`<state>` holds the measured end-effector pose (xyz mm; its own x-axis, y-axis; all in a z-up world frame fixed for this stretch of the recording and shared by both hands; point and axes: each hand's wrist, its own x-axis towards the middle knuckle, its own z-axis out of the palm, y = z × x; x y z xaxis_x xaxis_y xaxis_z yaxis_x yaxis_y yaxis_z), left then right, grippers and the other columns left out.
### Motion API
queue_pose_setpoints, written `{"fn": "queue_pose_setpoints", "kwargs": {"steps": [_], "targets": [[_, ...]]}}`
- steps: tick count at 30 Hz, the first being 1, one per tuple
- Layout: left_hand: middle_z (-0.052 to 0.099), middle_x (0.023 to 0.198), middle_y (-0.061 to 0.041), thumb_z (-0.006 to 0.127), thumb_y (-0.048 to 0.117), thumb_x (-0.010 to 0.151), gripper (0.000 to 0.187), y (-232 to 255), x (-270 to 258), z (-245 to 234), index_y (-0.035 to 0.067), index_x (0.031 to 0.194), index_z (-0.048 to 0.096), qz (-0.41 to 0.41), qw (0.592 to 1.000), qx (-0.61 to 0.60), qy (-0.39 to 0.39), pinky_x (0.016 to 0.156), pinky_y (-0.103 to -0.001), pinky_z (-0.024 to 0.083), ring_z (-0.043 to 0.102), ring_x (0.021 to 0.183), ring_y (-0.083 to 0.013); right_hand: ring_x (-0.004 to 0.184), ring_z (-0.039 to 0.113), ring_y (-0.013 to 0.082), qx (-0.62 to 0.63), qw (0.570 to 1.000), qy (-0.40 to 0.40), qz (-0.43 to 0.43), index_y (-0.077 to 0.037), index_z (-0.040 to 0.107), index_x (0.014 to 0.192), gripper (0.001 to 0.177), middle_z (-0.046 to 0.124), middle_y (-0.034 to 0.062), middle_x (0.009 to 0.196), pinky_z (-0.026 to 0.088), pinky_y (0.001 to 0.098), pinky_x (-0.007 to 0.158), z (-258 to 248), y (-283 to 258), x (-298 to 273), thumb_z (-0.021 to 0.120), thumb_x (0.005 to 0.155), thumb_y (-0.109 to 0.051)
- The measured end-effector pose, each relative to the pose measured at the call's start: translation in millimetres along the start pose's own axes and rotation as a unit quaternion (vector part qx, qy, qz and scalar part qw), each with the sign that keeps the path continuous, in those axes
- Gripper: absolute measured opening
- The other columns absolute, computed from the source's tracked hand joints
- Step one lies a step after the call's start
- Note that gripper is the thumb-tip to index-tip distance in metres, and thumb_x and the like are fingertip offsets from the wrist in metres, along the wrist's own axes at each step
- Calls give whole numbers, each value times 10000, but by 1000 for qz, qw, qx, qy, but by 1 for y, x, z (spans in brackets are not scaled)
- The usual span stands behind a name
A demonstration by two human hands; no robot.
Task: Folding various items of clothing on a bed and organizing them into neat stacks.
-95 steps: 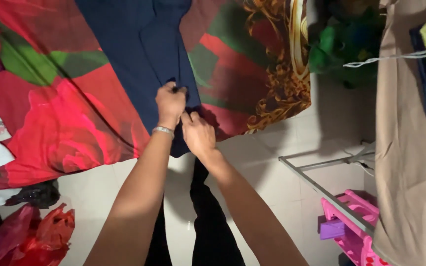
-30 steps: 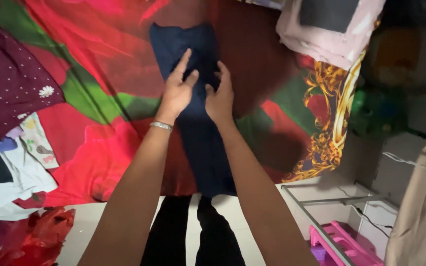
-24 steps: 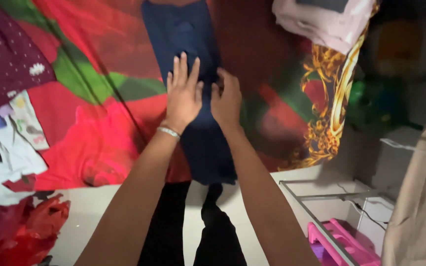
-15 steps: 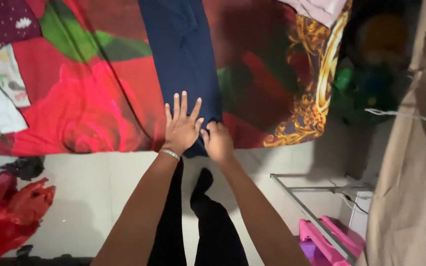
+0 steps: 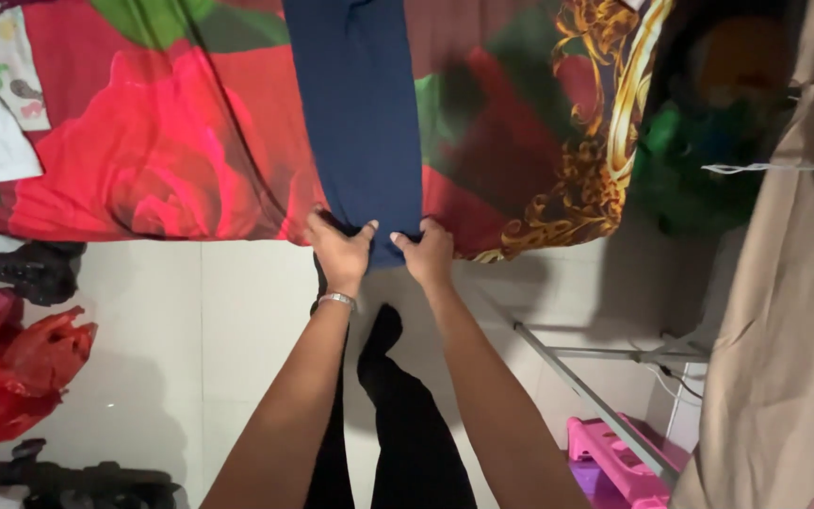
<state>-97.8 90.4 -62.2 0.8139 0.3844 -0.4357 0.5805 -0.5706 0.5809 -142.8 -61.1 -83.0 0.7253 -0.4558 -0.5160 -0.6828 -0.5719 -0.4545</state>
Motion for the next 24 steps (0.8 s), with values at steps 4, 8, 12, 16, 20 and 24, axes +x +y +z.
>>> {"fn": "queue_pose_setpoints", "kwargs": {"steps": [4, 8, 12, 16, 20, 24], "targets": [[774, 1033, -56, 913, 515, 592, 581, -14, -8, 4, 249, 1067, 712, -59, 992, 13, -106, 919, -414, 568, 717, 1095, -261, 954, 717, 378, 17, 1000, 7, 9, -129, 706, 910, 407, 731, 142, 890, 594, 479, 817, -3, -12, -9, 811, 729, -478], [743, 1144, -156, 842, 322, 736, 603, 16, -8, -39, 120, 1271, 651, -46, 986, -73, -142, 950, -432, 560, 692, 1146, -304, 1188, 640, 356, 196, 972, -100, 84, -172, 442, 1447, 744, 612, 202, 1346, 591, 433, 839, -45, -47, -15, 835, 829, -300], [433, 1581, -251, 823, 154, 817, 1104, 109, 0, -108, 197, 1643, 91, -26, 969, -191, -154, 1215, -499, 374, 437, 1448, -413, 1385, 508, 371, 328, 944, -46, 6, -171, 443, 1550, 768, 551, 213, 1417, 432, 470, 1143, -96, -123, -5, 760, 853, -103], [777, 979, -164, 682, 88, 886, 250, 111, 85, -71, 129, 1110, 783, -105, 879, -413, -216, 627, -372, 656, 777, 805, -229, 1164, 545, 251, 390, 913, -78, -92, -127, 542, 1424, 608, 558, 150, 1287, 496, 346, 925, -117, -146, 50, 768, 860, -119], [676, 801, -129, 799, 179, 772, 249, 195, 137, -100, 45, 972, 735, -236, 829, -455, -224, 499, -278, 599, 745, 670, -251, 758, 611, 108, 514, 841, -127, -116, -44, 670, 1132, 320, 532, 43, 1016, 568, 169, 508, -143, -207, 118, 798, 840, -62], [683, 778, -151, 726, 157, 828, 191, 242, 218, -92, 21, 935, 645, -286, 774, -492, -277, 398, -100, 490, 741, 617, -181, 547, 654, 230, 533, 842, -83, 21, -108, 512, 973, 324, 500, 85, 897, 431, 196, 276, -146, -268, 192, 782, 854, 28]]}}
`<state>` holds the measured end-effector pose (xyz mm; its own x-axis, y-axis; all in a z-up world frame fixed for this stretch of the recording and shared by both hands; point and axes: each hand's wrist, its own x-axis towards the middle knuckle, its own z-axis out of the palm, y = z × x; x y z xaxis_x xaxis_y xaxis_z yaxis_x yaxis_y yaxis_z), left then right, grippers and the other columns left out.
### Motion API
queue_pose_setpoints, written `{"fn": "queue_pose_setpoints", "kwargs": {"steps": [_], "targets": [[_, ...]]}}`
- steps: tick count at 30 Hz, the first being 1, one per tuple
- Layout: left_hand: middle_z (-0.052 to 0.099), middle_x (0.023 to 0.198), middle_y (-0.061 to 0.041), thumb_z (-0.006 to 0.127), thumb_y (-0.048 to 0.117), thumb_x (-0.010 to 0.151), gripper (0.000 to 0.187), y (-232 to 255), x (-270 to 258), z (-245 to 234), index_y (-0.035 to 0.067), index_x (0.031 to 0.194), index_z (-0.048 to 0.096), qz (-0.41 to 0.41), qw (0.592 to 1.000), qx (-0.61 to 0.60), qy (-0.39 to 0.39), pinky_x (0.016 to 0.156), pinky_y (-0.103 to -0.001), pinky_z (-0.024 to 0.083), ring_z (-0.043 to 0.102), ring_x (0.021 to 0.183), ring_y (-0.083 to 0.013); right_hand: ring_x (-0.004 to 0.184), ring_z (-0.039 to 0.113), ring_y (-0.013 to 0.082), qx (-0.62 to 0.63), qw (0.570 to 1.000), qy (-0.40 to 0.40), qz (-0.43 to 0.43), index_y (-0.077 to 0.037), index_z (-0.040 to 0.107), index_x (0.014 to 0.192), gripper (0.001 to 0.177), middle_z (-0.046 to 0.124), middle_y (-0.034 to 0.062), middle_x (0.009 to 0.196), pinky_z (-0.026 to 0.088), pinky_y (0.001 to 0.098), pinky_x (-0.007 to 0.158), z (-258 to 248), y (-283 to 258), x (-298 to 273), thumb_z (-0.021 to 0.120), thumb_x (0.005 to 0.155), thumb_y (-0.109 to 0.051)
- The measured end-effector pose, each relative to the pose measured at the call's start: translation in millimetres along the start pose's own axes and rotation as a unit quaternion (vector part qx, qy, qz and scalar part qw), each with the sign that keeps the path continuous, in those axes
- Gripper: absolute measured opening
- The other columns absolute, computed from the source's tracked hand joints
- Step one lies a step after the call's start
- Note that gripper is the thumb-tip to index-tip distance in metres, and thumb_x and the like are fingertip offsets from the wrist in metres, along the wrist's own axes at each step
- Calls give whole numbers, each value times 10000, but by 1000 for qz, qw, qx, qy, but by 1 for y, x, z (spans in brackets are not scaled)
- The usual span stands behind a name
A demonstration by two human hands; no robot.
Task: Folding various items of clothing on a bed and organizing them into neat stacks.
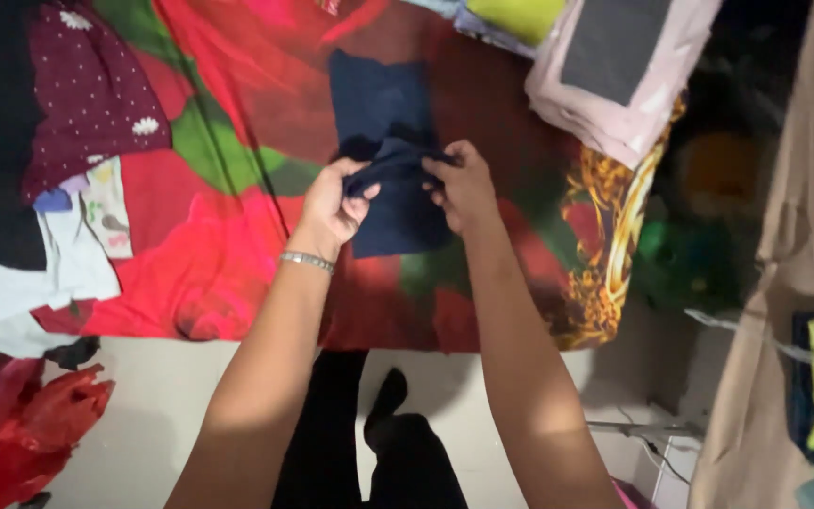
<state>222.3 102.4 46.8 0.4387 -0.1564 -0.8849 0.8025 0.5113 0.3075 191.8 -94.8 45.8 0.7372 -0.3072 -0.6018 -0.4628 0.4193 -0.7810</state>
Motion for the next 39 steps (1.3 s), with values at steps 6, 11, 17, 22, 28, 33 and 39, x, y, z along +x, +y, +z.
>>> {"fn": "queue_pose_setpoints", "kwargs": {"steps": [6, 11, 17, 22, 28, 33, 39], "targets": [[749, 960, -145, 728, 304, 780, 320, 53, 73, 30, 101, 996, 608, -20, 999, -35, 13, 509, -260, 619, 792, 812, -315, 379, 650, 244, -316, 945, 76, -41, -96, 549, 834, 211, 607, 136, 816, 482, 215, 241, 62, -65, 54, 738, 914, -148], [463, 1512, -197, 754, 436, 859, 866, 68, 54, 48, 258, 1538, 248, 70, 996, 16, -45, 1006, -501, 479, 601, 1276, -437, 898, 693, 308, -418, 906, 11, -58, -153, 623, 1211, 327, 589, 160, 1169, 610, 354, 655, 55, -44, 112, 713, 944, -318], [142, 1680, -309, 687, 177, 981, 964, 47, 50, 54, 244, 1657, 3, 248, 921, 298, -40, 1199, -660, 270, 214, 1506, -521, 1259, 551, 355, -469, 872, -40, -133, -123, 646, 1285, 637, 549, 159, 1271, 448, 448, 1080, 44, -14, 127, 799, 871, -582], [238, 1668, -297, 543, -148, 890, 950, 31, 49, 59, 120, 1668, 68, 385, 798, 462, -49, 1255, -560, 281, 296, 1506, -485, 1277, 455, 533, -496, 827, -126, -233, -68, 578, 1380, 796, 471, 267, 1362, 373, 554, 1128, 45, -16, 114, 953, 705, -257], [241, 1711, -181, 514, -162, 894, 1021, 20, 65, 73, 166, 1680, -48, 394, 739, 545, -27, 1253, -583, 224, 206, 1536, -496, 1185, 597, 372, -423, 897, -7, -126, -84, 689, 1176, 423, 638, 179, 1188, 470, 479, 1043, 46, -9, 146, 669, 1010, -472], [-18, 1754, -76, 558, 142, 1050, 864, 13, 94, 74, 322, 1689, 4, 301, 652, 696, -3, 1122, -745, 214, -15, 1583, -431, 1128, 627, 511, -533, 791, 157, -254, -14, 448, 1467, 687, 587, 272, 1147, 510, 529, 1029, 53, 26, 169, 776, 934, -299], [192, 1676, -283, 581, -15, 1010, 725, -18, 113, 62, 111, 1651, 269, 508, 703, 491, 82, 1214, -584, 343, 284, 1528, -473, 963, 752, 320, -474, 878, 61, -17, -151, 754, 971, 530, 767, 99, 904, 619, 414, 789, 34, 19, 131, 855, 701, -595]]}}
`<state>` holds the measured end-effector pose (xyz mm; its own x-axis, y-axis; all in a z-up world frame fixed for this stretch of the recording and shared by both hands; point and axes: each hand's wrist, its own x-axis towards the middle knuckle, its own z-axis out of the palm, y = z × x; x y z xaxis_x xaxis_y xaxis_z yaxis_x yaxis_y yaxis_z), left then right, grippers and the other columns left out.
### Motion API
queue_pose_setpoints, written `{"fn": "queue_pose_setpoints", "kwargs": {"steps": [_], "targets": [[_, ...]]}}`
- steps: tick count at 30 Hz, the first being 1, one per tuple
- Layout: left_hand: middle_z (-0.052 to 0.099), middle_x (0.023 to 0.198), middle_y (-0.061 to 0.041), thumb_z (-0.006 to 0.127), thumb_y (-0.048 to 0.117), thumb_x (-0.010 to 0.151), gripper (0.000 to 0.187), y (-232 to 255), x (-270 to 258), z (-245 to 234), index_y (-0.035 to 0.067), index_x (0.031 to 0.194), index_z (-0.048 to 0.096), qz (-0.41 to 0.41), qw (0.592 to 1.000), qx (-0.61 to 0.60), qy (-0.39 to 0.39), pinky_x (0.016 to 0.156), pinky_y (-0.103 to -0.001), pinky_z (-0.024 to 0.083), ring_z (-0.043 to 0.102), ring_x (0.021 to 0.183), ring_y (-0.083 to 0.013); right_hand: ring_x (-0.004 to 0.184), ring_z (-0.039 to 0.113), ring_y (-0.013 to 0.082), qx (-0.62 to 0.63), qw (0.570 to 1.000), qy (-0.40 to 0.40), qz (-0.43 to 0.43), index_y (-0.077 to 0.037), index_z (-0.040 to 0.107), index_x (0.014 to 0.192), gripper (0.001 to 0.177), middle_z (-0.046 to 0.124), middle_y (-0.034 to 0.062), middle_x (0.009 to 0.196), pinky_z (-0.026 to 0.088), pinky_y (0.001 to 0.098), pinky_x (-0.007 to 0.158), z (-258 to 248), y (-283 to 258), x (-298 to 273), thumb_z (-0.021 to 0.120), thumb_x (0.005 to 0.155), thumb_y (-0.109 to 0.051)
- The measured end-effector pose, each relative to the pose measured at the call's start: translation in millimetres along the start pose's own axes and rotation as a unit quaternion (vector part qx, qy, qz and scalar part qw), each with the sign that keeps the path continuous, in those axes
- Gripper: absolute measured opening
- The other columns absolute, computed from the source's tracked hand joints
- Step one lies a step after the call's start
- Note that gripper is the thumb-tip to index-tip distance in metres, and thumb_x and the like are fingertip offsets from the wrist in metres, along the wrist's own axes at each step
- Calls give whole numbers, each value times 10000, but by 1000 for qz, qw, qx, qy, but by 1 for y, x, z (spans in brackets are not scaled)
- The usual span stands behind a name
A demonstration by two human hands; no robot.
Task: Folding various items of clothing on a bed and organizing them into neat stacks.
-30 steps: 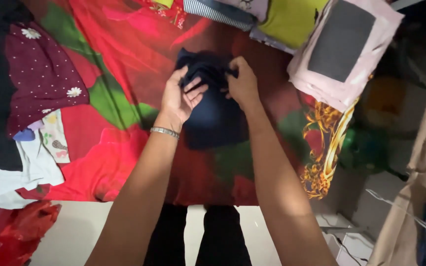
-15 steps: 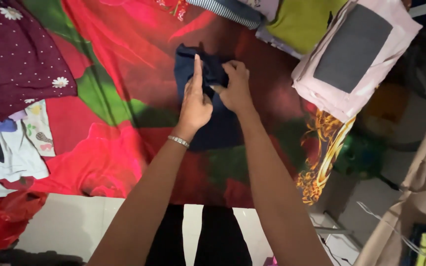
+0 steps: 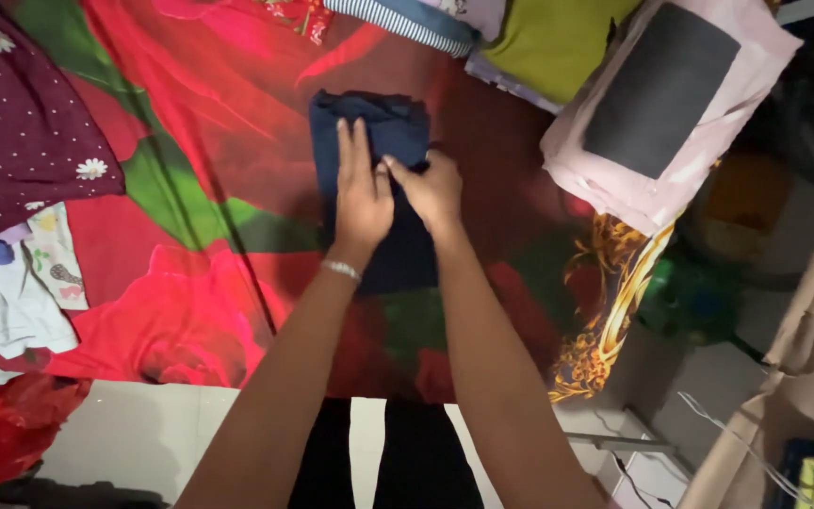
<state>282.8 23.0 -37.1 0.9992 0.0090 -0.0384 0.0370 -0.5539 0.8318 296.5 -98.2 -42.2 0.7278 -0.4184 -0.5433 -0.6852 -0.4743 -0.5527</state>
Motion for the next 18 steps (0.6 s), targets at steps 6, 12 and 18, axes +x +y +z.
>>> {"fn": "queue_pose_setpoints", "kwargs": {"steps": [6, 12, 18], "targets": [[389, 1580, -276, 890, 641, 673, 1295, 62, -12, -21, 121, 1636, 197, -320, 927, -117, -158, 1148, -537, 426, 476, 1403, -433, 1283, 594, 443, 82, 982, -110, -131, 20, 399, 1520, 743, 547, 333, 1438, 515, 527, 1081, -39, -5, -50, 718, 868, -140], [675, 1037, -154, 888, 330, 770, 562, 136, -14, 0, 57, 1194, 641, -417, 762, -482, -116, 648, -453, 599, 670, 889, -316, 1226, 580, 536, 30, 973, 14, -229, -47, 482, 1460, 796, 372, 304, 1500, 554, 565, 1022, -141, -42, -140, 766, 716, -45], [742, 887, -159, 827, 394, 773, 433, 92, -14, 58, 32, 990, 732, -492, 688, -508, -162, 655, -363, 600, 721, 767, -297, 1269, 576, 505, 75, 961, 30, -264, -108, 565, 1437, 717, 465, 307, 1472, 647, 419, 854, -165, -4, -136, 815, 767, -150]]}}
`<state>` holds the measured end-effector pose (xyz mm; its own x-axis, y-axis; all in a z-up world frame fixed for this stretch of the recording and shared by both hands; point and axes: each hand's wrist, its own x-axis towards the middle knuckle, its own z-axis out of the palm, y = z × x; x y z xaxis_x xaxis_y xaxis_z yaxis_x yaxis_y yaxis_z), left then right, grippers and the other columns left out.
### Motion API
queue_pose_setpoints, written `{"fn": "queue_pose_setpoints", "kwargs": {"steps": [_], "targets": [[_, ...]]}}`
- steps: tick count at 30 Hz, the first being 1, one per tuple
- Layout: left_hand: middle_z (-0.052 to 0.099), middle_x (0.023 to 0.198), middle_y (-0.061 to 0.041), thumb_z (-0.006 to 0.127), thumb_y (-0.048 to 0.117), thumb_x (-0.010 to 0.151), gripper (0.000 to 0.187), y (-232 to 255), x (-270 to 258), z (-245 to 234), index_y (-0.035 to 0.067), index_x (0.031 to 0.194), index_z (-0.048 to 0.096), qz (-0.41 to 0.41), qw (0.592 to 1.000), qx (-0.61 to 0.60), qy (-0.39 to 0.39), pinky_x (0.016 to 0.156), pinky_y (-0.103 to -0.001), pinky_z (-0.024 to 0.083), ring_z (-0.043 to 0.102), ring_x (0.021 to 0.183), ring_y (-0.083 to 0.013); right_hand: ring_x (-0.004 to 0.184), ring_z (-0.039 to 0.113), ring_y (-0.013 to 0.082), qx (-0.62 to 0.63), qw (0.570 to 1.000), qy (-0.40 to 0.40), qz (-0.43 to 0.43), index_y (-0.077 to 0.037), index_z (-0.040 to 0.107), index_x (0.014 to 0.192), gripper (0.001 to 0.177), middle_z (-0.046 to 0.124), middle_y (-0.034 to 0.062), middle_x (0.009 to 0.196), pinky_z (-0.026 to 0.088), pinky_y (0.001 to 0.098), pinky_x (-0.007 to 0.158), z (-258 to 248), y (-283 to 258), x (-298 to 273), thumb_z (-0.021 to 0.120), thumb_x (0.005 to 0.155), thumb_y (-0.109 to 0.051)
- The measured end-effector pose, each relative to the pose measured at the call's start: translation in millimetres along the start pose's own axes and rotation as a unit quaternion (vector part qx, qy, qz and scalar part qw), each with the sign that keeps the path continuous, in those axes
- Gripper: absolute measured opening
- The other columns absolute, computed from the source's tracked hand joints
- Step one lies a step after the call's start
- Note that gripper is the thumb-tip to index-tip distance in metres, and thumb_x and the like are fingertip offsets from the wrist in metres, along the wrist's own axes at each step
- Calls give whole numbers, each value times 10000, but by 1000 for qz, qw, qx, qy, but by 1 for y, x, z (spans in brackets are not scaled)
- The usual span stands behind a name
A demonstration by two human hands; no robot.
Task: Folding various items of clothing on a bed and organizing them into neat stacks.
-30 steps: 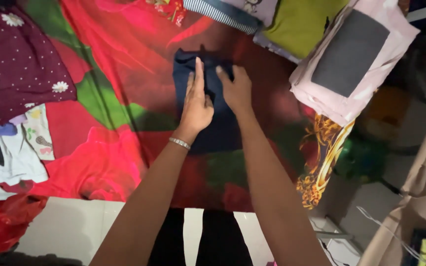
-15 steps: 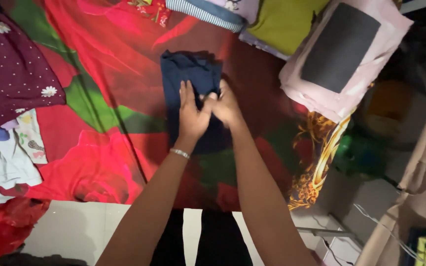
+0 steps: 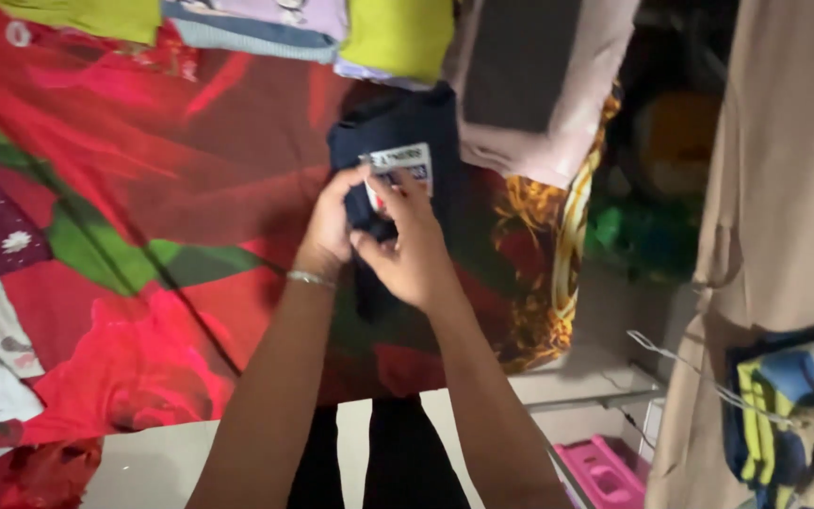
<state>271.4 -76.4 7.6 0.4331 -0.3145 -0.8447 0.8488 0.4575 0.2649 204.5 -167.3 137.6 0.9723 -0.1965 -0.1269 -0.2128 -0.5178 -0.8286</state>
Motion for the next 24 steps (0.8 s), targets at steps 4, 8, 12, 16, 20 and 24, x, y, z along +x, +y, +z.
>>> {"fn": "queue_pose_setpoints", "kwargs": {"steps": [4, 8, 12, 16, 20, 24], "targets": [[730, 1067, -238, 870, 485, 777, 647, -6, 11, -11, 38, 1213, 700, 109, 965, 214, 105, 779, -437, 638, 735, 978, -324, 1133, 646, 328, -106, 972, 208, 0, -89, 664, 1295, 589, 653, 142, 1151, 599, 366, 897, 36, 128, -5, 885, 760, -196], [733, 993, -143, 931, 351, 767, 521, -16, 22, -28, 87, 1157, 708, 156, 926, 316, 134, 726, -386, 616, 722, 894, -248, 1296, 570, 435, -46, 957, 90, 273, -11, 430, 1487, 875, 588, 293, 1343, 468, 530, 1084, 34, 150, -13, 864, 825, -384], [704, 912, -54, 845, 237, 847, 308, -17, 19, -24, 89, 1074, 700, 194, 898, 361, 157, 722, -312, 558, 665, 847, -175, 1179, 685, 316, 53, 921, -20, 384, -144, 667, 1309, 632, 713, 142, 1226, 606, 456, 886, 44, 199, -17, 895, 795, -433], [725, 995, -87, 837, 263, 867, 335, -22, 33, -27, 101, 1120, 689, 203, 871, 414, 169, 799, -370, 566, 689, 939, -222, 1116, 720, 327, -2, 918, -120, 378, -134, 750, 1187, 466, 764, 143, 1123, 617, 492, 848, 16, 193, -9, 880, 786, -333], [592, 1288, -265, 892, 238, 748, 785, -23, 6, 19, 48, 1388, 479, 340, 667, 610, 259, 991, -549, 528, 619, 1208, -446, 1082, 704, 385, -122, 941, 58, 312, -116, 752, 1102, 493, 751, 171, 1055, 580, 519, 878, -13, 200, 24, 848, 771, -468], [536, 1385, -212, 749, 130, 884, 524, -41, 10, 74, 55, 1389, 631, 641, 517, 558, 100, 1123, -488, 438, 532, 1345, -402, 1175, 608, 494, -57, 911, 391, 119, 35, 618, 1310, 594, 649, 325, 1220, 508, 521, 1008, -41, 206, 60, 786, 770, -143]]}}
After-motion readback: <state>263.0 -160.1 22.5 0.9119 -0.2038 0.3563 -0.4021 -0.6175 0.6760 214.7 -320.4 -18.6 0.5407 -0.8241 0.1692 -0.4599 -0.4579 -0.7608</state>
